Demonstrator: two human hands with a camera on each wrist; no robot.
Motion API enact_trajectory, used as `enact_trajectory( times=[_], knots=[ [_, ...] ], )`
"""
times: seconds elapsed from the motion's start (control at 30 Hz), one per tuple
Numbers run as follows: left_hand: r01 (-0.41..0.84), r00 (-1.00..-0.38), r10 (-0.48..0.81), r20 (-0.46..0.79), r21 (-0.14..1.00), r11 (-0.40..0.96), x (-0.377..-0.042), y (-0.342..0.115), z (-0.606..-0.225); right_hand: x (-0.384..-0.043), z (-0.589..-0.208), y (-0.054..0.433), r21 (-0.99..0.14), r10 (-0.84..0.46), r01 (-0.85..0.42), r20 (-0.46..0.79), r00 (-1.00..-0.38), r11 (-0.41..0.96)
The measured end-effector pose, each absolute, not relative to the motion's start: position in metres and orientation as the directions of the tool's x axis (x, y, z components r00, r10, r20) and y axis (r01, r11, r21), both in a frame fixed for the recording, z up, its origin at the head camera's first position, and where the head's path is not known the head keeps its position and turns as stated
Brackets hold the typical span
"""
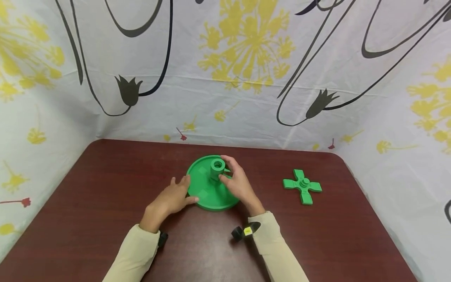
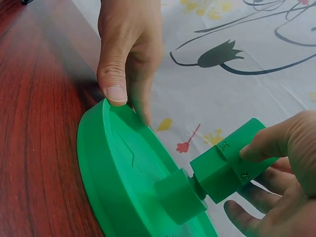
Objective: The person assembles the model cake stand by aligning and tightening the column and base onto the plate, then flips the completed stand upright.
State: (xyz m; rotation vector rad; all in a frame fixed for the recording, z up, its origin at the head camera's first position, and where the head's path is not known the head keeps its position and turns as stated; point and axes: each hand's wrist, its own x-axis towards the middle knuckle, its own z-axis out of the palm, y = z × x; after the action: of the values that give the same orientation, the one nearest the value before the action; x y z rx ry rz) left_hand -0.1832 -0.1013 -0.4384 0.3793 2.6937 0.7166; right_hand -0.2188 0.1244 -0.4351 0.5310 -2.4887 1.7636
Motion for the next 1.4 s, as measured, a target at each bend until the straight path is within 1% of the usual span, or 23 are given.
enact_trajectory(
  times=[0.2, 0.47, 0.63, 0.73, 0.9, 1.0, 1.17, 1.4],
  knots=[
    [0.154, -0.91, 0.325, -0.258, 0.518, 0.842, -0.1818, -0.1018, -0.4368, -0.2195, -0.4373, 0.1219, -0.907, -0.243, -0.31, 0.244, -0.939, 0.286],
    [0.155, -0.911, 0.325, -0.255, 0.518, 0.841, -0.1819, -0.1002, -0.4374, -0.2176, -0.4393, 0.1213, -0.875, -0.187, -0.318, 0.266, -0.946, 0.366],
    [0.156, -0.911, 0.325, -0.254, 0.518, 0.841, -0.182, -0.0996, -0.4384, -0.2165, -0.4407, 0.1207, -0.859, -0.195, -0.324, 0.265, -0.944, 0.397],
    [0.161, -0.911, 0.328, -0.249, 0.518, 0.84, -0.1826, -0.0996, -0.4382, -0.2163, -0.4402, 0.121, -0.858, -0.213, -0.334, 0.269, -0.939, 0.39],
    [0.164, -0.91, 0.332, -0.247, 0.52, 0.838, -0.1834, -0.0996, -0.4379, -0.2179, -0.4391, 0.121, -0.873, -0.229, -0.363, 0.3, -0.926, 0.327],
    [0.165, -0.91, 0.334, -0.246, 0.524, 0.836, -0.1837, -0.0992, -0.4373, -0.2186, -0.4384, 0.1213, -0.882, -0.224, -0.356, 0.297, -0.928, 0.308],
    [0.166, -0.911, 0.334, -0.24, 0.528, 0.833, -0.184, -0.0987, -0.4367, -0.2179, -0.4368, 0.1223, -0.885, -0.213, -0.323, 0.263, -0.941, 0.335],
    [0.164, -0.91, 0.335, -0.246, 0.526, 0.834, -0.1836, -0.0999, -0.4372, -0.2184, -0.4389, 0.1218, -0.867, -0.191, -0.324, 0.269, -0.944, 0.379]
  ],
)
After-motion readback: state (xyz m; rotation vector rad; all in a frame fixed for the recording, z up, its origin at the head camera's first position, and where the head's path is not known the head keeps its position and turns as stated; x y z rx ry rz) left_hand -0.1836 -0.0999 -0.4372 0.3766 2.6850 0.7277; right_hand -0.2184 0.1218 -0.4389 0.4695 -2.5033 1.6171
